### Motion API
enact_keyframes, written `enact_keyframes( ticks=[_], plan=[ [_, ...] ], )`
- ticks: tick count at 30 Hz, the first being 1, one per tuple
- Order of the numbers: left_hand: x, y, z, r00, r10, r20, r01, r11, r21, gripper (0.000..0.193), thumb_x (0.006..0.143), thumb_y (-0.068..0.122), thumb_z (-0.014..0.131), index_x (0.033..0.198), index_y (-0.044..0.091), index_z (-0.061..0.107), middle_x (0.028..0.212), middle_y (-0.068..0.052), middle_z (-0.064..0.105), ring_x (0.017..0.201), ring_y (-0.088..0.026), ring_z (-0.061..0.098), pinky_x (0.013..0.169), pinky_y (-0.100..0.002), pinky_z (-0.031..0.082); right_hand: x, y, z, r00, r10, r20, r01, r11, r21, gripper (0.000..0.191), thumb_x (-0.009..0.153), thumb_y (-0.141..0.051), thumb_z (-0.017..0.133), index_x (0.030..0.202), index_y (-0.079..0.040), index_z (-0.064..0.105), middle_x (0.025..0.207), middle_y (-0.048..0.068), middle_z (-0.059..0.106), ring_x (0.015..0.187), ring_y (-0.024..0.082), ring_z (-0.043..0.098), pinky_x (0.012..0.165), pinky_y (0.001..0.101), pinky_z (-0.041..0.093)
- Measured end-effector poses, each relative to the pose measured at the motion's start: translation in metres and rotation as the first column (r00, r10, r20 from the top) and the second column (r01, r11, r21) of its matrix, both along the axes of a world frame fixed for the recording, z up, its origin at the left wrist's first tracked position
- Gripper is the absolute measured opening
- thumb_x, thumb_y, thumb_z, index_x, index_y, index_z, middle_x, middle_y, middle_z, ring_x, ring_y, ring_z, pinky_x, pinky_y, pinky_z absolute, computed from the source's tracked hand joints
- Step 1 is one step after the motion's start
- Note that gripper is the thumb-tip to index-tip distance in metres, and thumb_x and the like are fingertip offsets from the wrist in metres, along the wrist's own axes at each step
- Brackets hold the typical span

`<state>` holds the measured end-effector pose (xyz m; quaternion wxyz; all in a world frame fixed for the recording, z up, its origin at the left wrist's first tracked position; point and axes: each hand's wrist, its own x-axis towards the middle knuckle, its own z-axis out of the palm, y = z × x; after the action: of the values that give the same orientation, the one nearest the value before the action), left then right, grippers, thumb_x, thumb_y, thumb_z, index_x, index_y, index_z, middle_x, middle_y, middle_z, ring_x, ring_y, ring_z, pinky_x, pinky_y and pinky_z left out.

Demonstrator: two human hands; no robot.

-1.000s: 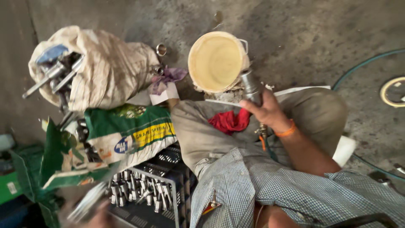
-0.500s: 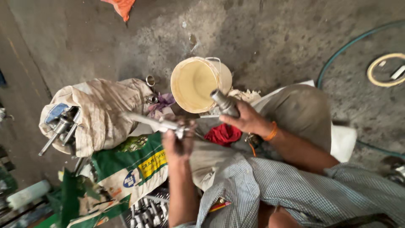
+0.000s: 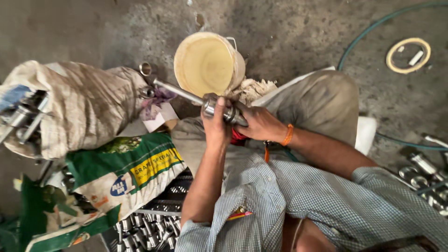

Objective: The person repeatedly picks up metal cylindrical parts, inserts them into a handheld pneumatic tool, and flushes them with liquid from a bucket. After each flush, the part is placed into a black crate. The process is repeated for multiple parts.

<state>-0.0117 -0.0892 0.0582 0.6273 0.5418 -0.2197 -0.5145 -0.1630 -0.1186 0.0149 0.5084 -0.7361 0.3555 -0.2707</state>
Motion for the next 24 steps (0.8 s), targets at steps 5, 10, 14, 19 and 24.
enact_keyframes(
  ticks=[5, 10, 14, 19, 24],
  plan=[
    [0.025, 0.022, 0.01, 0.886, -0.405, 0.228, 0.451, 0.866, -0.216, 0.044, 0.102, 0.043, 0.068, 0.116, 0.004, 0.055, 0.112, -0.014, 0.066, 0.119, -0.031, 0.066, 0.11, -0.042, 0.05, -0.007, 0.025, -0.005, 0.797, 0.343, 0.497, -0.556, 0.738, 0.383, 0.048, 0.091, -0.033, 0.078, 0.124, -0.001, 0.063, 0.107, 0.013, 0.067, 0.099, 0.019, 0.063, 0.089, 0.0385, 0.052],
    [0.049, 0.015, 0.04, 0.656, -0.065, 0.752, 0.277, 0.947, -0.16, 0.077, 0.096, 0.064, 0.064, 0.139, 0.005, 0.042, 0.135, -0.021, 0.057, 0.124, -0.038, 0.062, 0.106, -0.05, 0.051, -0.014, 0.024, 0.016, 0.782, 0.41, 0.469, -0.571, 0.773, 0.277, 0.052, 0.087, -0.03, 0.079, 0.126, -0.001, 0.061, 0.112, 0.009, 0.068, 0.102, 0.018, 0.064, 0.089, 0.0377, 0.053],
    [0.026, 0.04, 0.045, 0.996, 0.084, 0.017, -0.077, 0.967, -0.243, 0.093, 0.091, 0.072, 0.059, 0.151, 0.01, 0.025, 0.153, -0.019, 0.04, 0.136, -0.043, 0.054, 0.114, -0.059, 0.043, 0.006, 0.024, 0.023, 0.975, 0.197, 0.102, -0.216, 0.947, 0.239, 0.06, 0.084, -0.029, 0.077, 0.136, -0.006, 0.058, 0.108, 0.005, 0.068, 0.098, 0.015, 0.065, 0.087, 0.035, 0.053],
    [0.028, 0.025, 0.027, 0.909, 0.271, 0.317, -0.191, 0.947, -0.26, 0.096, 0.093, 0.084, 0.043, 0.16, 0.02, 0.017, 0.166, -0.011, 0.026, 0.149, -0.041, 0.041, 0.125, -0.058, 0.03, 0.015, 0.042, 0.012, 0.858, 0.294, 0.422, -0.447, 0.832, 0.328, 0.064, 0.084, -0.029, 0.078, 0.137, -0.001, 0.054, 0.11, 0.014, 0.065, 0.098, 0.02, 0.06, 0.088, 0.0361, 0.053],
    [0.057, 0.023, 0.021, 0.936, 0.352, -0.025, -0.343, 0.888, -0.308, 0.091, 0.097, 0.076, 0.034, 0.16, 0.011, 0.022, 0.165, -0.019, 0.029, 0.152, -0.04, 0.031, 0.125, -0.059, 0.027, 0.008, 0.038, -0.005, 0.942, 0.27, 0.199, -0.286, 0.957, 0.056, 0.058, 0.088, -0.028, 0.079, 0.134, -0.001, 0.056, 0.114, 0.007, 0.066, 0.1, 0.016, 0.062, 0.09, 0.0324, 0.052]
  ],
)
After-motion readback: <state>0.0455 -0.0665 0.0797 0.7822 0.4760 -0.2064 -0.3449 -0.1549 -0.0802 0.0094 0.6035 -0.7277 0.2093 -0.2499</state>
